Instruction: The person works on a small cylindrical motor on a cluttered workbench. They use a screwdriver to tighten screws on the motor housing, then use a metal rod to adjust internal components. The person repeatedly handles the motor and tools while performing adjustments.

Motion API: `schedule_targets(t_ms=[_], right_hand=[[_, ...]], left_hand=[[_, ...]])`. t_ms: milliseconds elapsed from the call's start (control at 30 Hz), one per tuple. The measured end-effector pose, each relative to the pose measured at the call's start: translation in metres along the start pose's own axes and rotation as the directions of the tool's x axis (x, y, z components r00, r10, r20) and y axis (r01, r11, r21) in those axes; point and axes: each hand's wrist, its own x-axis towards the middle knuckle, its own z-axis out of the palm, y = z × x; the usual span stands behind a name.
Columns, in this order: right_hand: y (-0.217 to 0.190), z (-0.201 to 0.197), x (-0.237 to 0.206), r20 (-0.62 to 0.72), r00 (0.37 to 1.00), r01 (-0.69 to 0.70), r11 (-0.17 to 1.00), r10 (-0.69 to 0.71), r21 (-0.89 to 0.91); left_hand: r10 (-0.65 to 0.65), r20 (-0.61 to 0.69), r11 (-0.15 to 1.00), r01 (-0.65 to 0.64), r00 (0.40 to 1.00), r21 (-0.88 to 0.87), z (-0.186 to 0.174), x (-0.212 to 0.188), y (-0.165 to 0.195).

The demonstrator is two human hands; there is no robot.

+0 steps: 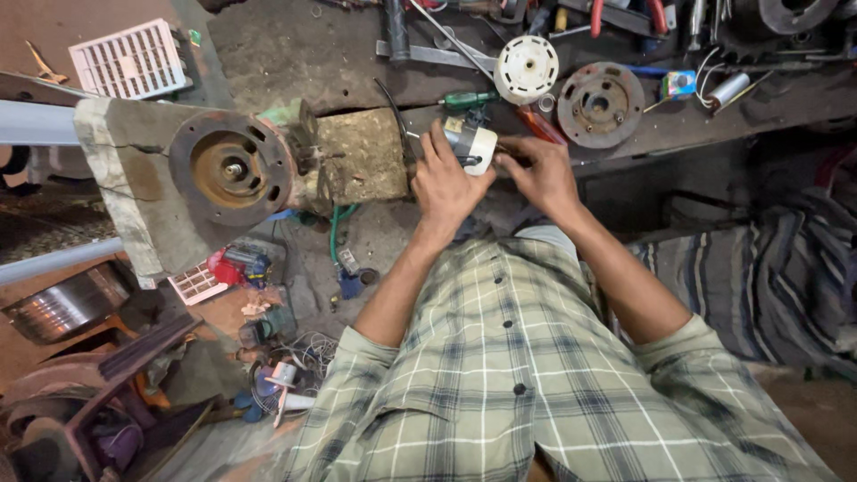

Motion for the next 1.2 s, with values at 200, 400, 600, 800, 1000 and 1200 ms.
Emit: schedule_targets(t_ms=[200, 400, 600, 800, 1000, 1200], right_hand=[[-0.009, 0.001, 0.004, -0.028, 0.999, -0.028, 0.997, 0.026, -0.074], [-0.013, 0.005, 0.006, -0.054, 0.951, 0.244, 0.847, -0.304, -0.473], [-0.012, 0.006, 0.009, -0.037, 0.953, 0.273, 0.906, -0.300, -0.323], [0.002, -0.007, 0.025, 0.086, 0.988, 0.140, 0.982, -0.130, -0.130], [0.020, -0.001, 0.039, 0.420, 0.825, -0.515, 0.810, 0.379, 0.281], [0.019, 0.001, 0.034, 0.300, 0.891, -0.403, 0.899, 0.342, 0.172]], left_hand=[[0.022, -0.026, 1.000, -0.022, 0.999, 0.019, 0.001, -0.001, -0.007], [-0.001, 0.015, 1.000, 0.001, 1.000, 0.027, 0.002, 0.001, -0.006], [0.005, -0.042, 1.000, -0.005, 0.999, 0.002, 0.004, 0.003, -0.008], [-0.009, 0.014, 1.000, 0.008, 1.000, 0.021, 0.003, 0.003, -0.005], [-0.016, 0.067, 0.999, 0.019, 0.998, -0.044, -0.008, 0.004, -0.006], [-0.029, 0.006, 1.000, 0.030, 1.000, -0.007, -0.011, 0.009, -0.007]])
